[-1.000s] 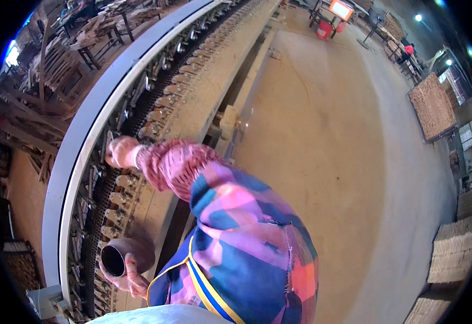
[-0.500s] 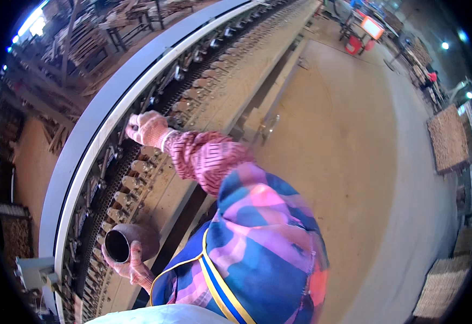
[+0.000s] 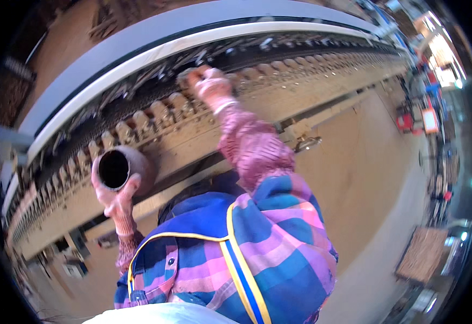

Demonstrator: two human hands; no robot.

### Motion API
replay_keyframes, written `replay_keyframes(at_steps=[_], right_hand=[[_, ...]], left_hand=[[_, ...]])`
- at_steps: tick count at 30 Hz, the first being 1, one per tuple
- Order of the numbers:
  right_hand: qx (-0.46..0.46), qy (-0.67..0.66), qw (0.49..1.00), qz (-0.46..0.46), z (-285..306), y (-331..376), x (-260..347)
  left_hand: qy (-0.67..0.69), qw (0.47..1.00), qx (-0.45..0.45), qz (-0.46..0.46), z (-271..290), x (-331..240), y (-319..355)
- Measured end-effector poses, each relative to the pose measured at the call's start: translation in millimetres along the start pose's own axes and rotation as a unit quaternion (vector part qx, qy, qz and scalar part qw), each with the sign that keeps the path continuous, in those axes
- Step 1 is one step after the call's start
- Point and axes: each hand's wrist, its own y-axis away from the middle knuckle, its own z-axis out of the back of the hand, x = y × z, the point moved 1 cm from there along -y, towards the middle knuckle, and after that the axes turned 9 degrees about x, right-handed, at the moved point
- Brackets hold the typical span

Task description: The person applies a dark liquid to a chain mechanism on a large industrial machine using a brush and a small container. After finishing the lubrication, the person walks to a table and stacks several bundles of thin wooden slats onto a conveyor belt.

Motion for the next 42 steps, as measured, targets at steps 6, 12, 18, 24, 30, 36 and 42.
replay_keyframes(at_steps=[6,12,18,24,30,36,42], right_hand=[[-0.015,-0.278,0.96,-0.038,28,-11,10],[0.032,-0.137,0.986,-0.093,21,-15,2],[0.02,-0.148,0.989,-0.004,20,-16,2],[0.012,-0.197,0.98,0.023,36,-28,11],[0.039,-0.104,0.993,-0.025,20,-24,13],[0.01,-0.253,0.967,0.009,31,-30,6],[0.055,0.053,0.992,-0.104,2,-33,10]], left_hand=[[-0.001,0.999,-0.026,-0.031,6,-2,18],[0.04,0.998,-0.023,-0.036,2,5,18],[-0.042,0.998,-0.025,-0.05,4,0,14],[-0.041,0.997,-0.038,-0.045,7,-1,17],[0.038,0.999,-0.025,-0.029,2,5,16],[-0.039,0.997,-0.043,-0.048,3,6,21],[-0.001,0.998,-0.034,-0.048,1,4,22]])
